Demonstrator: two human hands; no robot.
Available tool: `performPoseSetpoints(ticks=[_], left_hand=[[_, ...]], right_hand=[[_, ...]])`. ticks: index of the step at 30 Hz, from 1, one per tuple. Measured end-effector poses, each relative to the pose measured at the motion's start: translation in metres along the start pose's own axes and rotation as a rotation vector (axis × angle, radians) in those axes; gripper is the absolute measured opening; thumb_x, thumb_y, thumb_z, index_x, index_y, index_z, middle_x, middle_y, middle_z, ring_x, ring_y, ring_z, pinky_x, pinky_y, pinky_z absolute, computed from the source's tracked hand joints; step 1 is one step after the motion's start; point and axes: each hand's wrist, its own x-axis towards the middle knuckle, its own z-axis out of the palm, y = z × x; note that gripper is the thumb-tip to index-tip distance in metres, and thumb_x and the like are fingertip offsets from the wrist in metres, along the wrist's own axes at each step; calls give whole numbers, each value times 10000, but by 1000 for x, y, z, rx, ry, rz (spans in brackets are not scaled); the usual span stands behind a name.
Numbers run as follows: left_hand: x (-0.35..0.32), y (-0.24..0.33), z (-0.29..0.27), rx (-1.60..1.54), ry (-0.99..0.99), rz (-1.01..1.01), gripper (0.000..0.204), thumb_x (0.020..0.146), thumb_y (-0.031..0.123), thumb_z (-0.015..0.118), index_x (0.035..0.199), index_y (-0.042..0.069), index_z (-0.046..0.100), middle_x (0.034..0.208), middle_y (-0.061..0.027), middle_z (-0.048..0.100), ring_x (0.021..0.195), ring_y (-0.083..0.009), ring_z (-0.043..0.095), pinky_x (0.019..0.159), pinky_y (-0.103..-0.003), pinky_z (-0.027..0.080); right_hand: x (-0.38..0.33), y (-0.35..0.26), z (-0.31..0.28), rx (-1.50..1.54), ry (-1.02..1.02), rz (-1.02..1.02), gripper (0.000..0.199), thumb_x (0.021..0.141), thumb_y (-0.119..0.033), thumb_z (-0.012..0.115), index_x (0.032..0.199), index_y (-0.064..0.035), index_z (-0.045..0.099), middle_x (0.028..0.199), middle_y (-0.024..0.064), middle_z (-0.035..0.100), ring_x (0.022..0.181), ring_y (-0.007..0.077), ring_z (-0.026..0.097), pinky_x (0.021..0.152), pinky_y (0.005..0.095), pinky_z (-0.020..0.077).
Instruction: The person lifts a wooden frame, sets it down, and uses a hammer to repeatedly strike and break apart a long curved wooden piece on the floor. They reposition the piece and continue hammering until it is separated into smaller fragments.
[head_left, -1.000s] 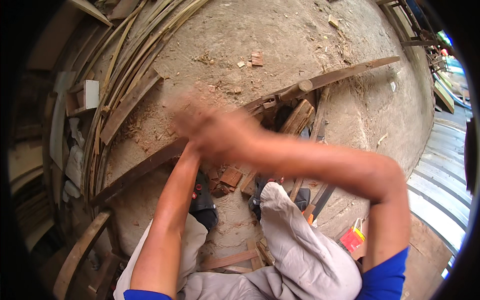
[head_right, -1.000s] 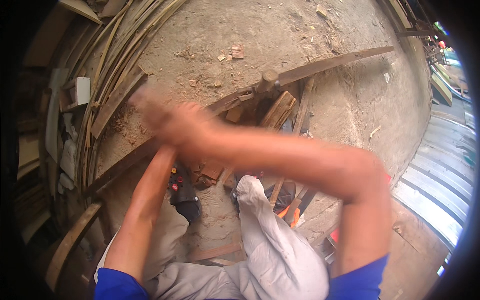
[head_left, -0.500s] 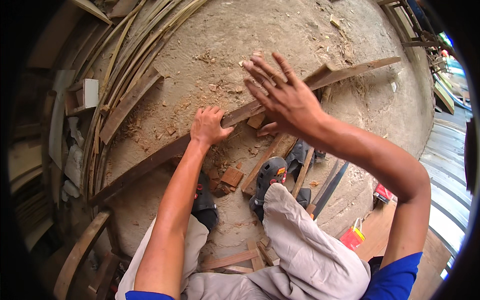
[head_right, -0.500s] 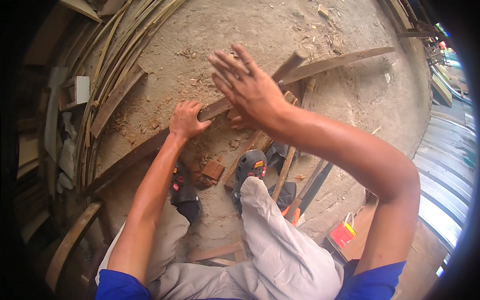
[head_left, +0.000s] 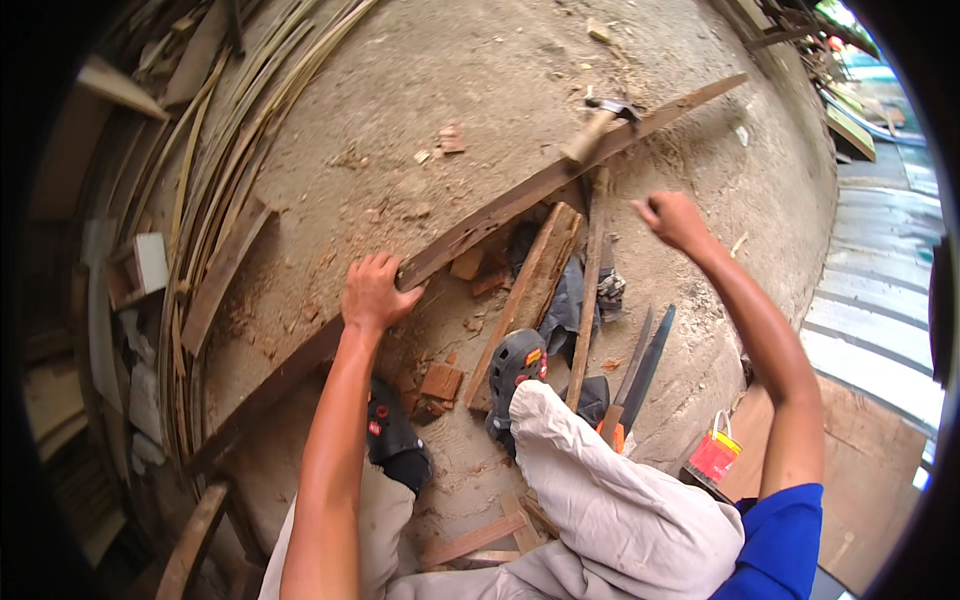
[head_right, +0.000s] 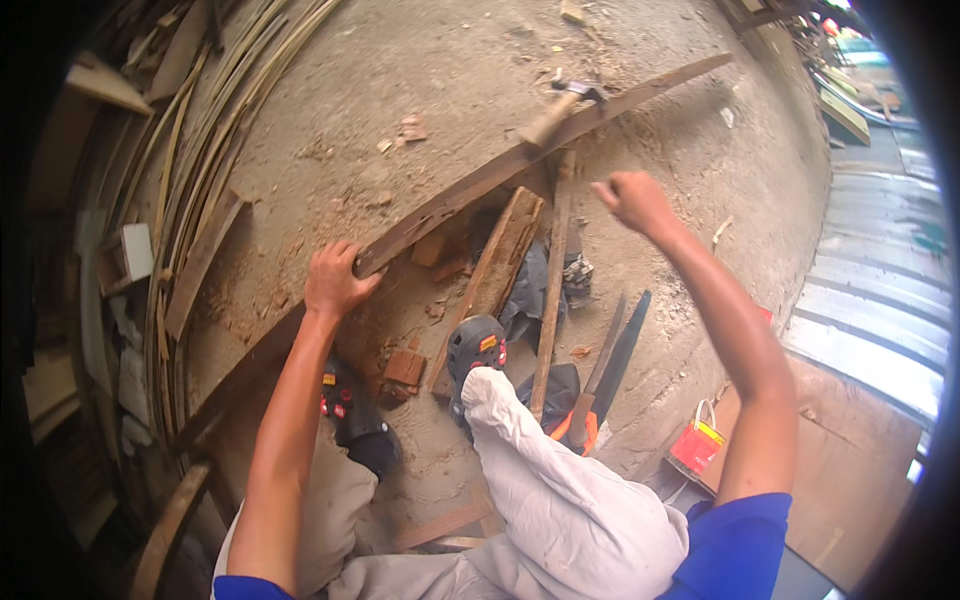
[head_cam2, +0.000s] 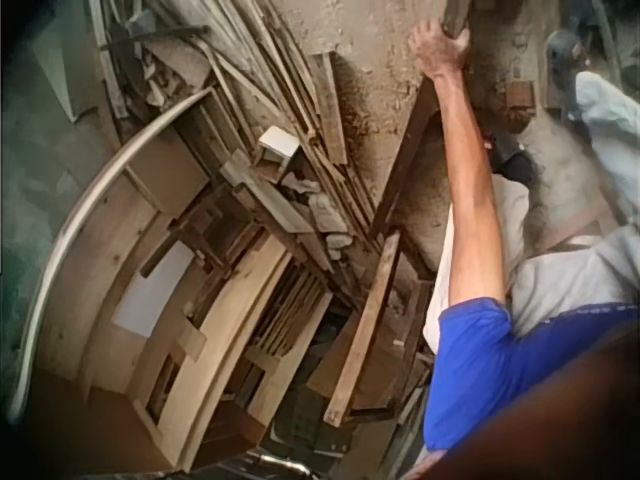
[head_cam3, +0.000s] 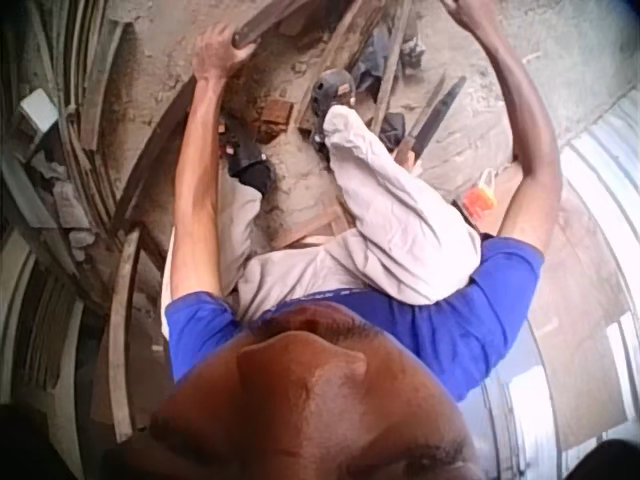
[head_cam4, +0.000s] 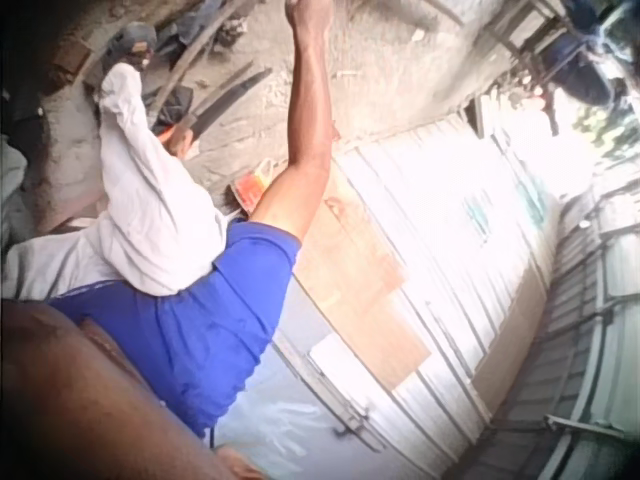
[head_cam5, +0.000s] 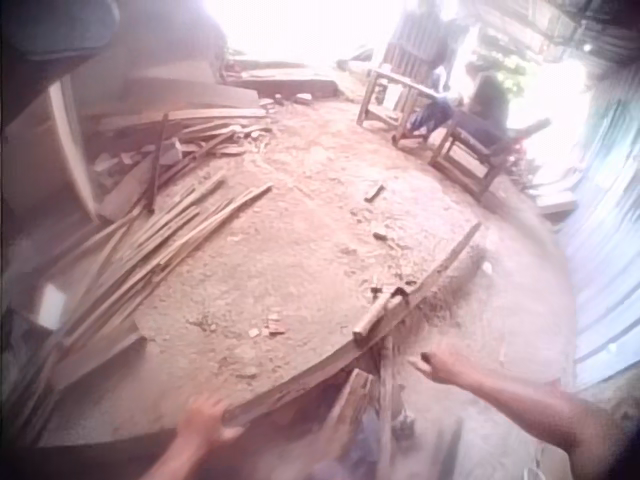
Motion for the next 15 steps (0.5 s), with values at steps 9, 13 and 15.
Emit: performPoseSetpoints(ticks=[9,13,15], left_hand=[[0,4,-4,14,-5,-7,539,653,345,872,1078,51,718,1105,-103,685,1059,-295,622,935,-416,478],[0,4,-3,7,12,7,544,651,346,874,1077,46,716,1105,-101,683,1054,-296,620,925,-416,482],[0,4,-3,16,-17,-17,546,650,344,874,1079,45,715,1099,-100,682,1050,-299,620,919,-417,483]], right_hand=[[76,-67,-5,278,170,149,465,965,-372,621,1157,47,554,1064,284,635,1031,413,653,872,483,536],[143,-84,-4,211,402,134,639,904,-281,690,1407,4,418,1452,311,419,1354,442,443,1075,541,438],[166,-88,-7,103,505,79,682,881,-237,709,1454,-37,398,1475,283,408,1401,436,395,1126,575,381]])
